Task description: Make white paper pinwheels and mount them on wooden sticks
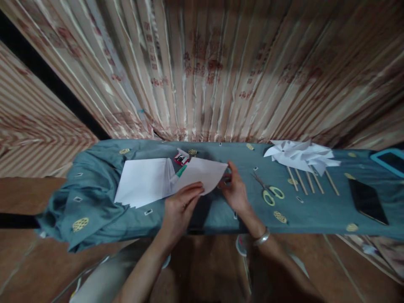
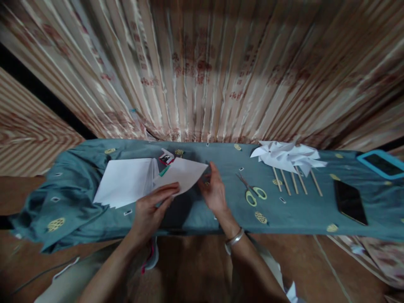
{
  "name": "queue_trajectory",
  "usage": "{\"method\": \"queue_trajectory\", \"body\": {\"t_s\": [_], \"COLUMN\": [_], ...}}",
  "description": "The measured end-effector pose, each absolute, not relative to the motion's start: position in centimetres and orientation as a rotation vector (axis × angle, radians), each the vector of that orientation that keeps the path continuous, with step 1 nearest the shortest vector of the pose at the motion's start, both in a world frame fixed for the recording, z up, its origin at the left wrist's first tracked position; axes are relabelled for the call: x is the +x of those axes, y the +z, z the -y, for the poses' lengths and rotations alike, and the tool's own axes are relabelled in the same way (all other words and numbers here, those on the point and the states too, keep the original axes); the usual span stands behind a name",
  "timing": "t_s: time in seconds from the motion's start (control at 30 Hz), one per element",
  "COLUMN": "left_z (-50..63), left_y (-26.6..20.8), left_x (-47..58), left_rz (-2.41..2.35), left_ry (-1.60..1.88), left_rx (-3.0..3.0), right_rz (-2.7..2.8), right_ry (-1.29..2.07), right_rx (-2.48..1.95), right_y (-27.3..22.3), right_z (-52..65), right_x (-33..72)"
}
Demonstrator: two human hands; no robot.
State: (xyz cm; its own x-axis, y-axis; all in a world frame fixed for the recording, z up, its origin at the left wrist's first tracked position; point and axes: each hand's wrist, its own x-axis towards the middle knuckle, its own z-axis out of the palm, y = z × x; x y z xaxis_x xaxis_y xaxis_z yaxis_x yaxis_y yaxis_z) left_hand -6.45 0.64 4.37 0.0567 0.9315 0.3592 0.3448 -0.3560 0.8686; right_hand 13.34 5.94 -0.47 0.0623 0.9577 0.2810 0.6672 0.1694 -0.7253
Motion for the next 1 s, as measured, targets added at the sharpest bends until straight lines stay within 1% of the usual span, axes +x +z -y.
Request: {"method": "queue_trajectory", "body": {"t_s": [0.1,0.17,0.23,0.3,0.4,0.73,0.87,1.0], "left_z": [-0.1,0.4,0.9,1.3,1.4,-0.9,-1.0,-1.2], "left_y": [1.8,0.4,-0.4,-0.7,-0.5,-1.2,-1.5,-1.8], "left_x": [-3.9,-2.5,-1.3,-0.4,0.2,-2.4,-2.8,-3.1], "left_rz": [-1.117,-1.032,-0.982,-0.955,-0.95,-1.205,-1.273,-1.392], "left_ry": [1.169,1.09,1.033,0.983,0.899,0.778,0.787,0.774], "left_rx": [1.974,2.08,2.155,2.205,2.238,2.317,2.309,2.279], "right_rz": [1.914,2.095,2.24,2.333,2.372,2.058,1.846,1.698], "right_ry": [0.184,0.099,0.088,0.144,0.321,0.744,0.817,0.783], "right_rx": [-1.547,-1.524,-1.478,-1.419,-1.33,-1.276,-1.362,-1.513], "right_y": [-0.4,-0.4,-0.3,-0.3,-0.1,0.3,-0.1,-0.7], "right_z": [-4.3,-3.0,-1.6,-0.3,1.0,0.1,-1.0,-2.3], "right_x": [17.3,19.3,20.5,21.0,21.0,22.0,21.1,19.8]}}
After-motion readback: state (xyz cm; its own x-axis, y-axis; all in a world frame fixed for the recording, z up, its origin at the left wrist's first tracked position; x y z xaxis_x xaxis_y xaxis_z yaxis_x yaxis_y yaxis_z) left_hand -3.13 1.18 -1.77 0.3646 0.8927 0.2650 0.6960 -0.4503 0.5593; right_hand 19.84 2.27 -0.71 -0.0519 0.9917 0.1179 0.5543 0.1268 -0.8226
